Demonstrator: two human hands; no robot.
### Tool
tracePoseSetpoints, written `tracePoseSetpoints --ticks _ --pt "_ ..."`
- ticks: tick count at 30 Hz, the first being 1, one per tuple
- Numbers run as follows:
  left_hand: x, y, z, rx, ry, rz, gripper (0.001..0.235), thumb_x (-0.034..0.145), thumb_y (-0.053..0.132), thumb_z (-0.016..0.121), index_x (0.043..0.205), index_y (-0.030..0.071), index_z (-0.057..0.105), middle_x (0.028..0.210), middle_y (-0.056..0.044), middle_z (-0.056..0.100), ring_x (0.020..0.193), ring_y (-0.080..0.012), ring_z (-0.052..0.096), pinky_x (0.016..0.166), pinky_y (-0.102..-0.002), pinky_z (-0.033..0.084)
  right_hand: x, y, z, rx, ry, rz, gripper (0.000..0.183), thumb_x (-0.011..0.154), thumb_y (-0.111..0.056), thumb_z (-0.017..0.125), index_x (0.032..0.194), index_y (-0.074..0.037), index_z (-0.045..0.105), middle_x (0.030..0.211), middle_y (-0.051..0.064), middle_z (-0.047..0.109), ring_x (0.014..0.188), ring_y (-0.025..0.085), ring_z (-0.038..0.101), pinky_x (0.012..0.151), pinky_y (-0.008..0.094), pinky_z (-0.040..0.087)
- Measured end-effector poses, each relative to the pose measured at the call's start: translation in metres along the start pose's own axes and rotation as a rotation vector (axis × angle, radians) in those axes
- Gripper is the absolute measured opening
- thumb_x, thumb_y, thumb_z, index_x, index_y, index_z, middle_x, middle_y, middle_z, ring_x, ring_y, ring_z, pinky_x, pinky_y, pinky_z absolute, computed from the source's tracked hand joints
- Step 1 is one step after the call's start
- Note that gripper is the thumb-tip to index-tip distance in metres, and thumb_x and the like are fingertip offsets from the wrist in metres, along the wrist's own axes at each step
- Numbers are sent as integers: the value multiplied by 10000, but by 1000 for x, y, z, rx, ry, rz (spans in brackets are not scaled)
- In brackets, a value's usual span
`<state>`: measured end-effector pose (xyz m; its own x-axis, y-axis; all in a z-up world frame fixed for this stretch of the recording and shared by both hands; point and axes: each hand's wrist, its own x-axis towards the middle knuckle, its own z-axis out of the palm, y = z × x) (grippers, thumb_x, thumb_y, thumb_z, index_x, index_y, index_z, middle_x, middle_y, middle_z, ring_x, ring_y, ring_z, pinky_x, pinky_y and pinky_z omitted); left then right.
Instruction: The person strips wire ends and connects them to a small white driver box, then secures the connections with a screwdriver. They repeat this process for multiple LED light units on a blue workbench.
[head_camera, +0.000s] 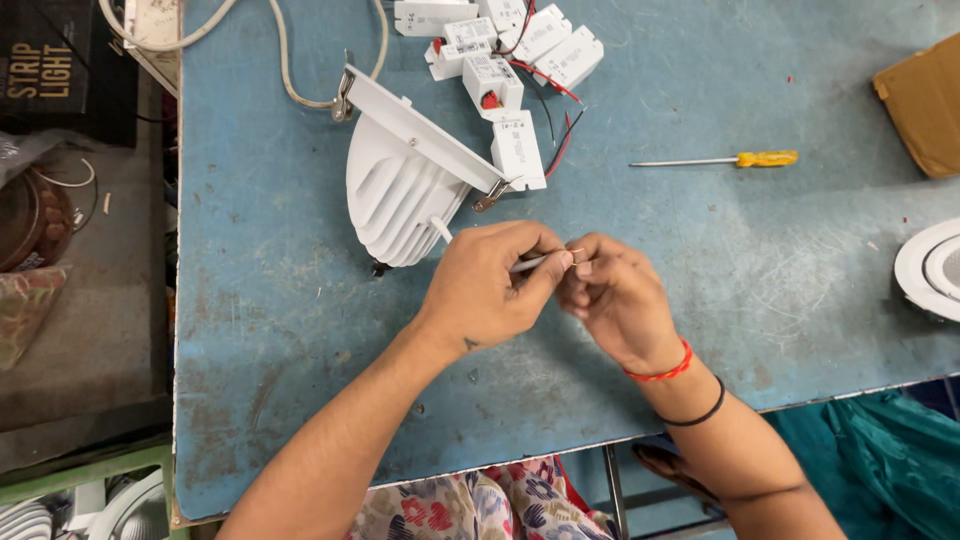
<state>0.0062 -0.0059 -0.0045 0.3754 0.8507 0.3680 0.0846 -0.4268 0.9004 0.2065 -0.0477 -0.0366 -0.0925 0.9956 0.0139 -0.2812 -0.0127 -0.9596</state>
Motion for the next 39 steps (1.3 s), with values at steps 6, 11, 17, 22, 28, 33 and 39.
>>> tracePoseSetpoints --ticks 6,11,17,22,28,33,39 --pt "1 1 -7 -112 -22 -183 142 944 162 698 930 24 726 643 -14 623 543 -56 486 503 -259 408 -2 -17 4 -356 88 -380 202 888 74 719 1050 11 618 964 105 631 834 196 618 734 317 506" --pt "1 -1 -4 -155 -57 -179 140 952 151 699 935 15 721 665 9 619 581 -27 474 524 -242 416 7 -19 4 -1039 58 -953 240 856 78 770 1032 7 623 936 124 647 817 233 638 737 343 519" --pt "1 -1 -4 -138 -104 -163 143 943 160 704 946 19 733 678 -1 651 574 -43 494 529 -249 429 1 -2 3 -644 53 -498 48 956 31 607 994 2 607 949 63 618 793 139 545 712 268 463" --pt "5 -9 -7 -88 -99 -181 156 943 176 695 939 23 732 715 0 699 585 -43 575 557 -245 487 12 16 -20 46 -17 -18 100 1014 -20 539 1011 13 633 861 44 620 801 135 574 738 281 487" --pt "12 -5 -13 -48 -63 -256 169 950 192 701 935 28 737 645 8 622 587 -35 521 531 -252 445 80 3 -20 -769 262 -414 155 978 -110 721 1089 -35 644 930 48 625 818 135 587 719 309 505" --pt "7 -9 -16 -32 -44 -319 173 941 202 707 922 32 733 627 66 596 556 4 474 480 -203 392 114 15 1 -1240 233 -501 410 884 -372 782 1132 -80 635 1127 129 619 976 330 640 835 422 530" --pt "2 -24 -14 -160 -51 -375 188 955 185 706 915 3 733 688 56 570 581 -6 410 494 -203 309 107 37 -4 -1161 235 -515 540 840 -420 811 1231 -102 617 1133 108 626 1055 326 634 901 425 535"
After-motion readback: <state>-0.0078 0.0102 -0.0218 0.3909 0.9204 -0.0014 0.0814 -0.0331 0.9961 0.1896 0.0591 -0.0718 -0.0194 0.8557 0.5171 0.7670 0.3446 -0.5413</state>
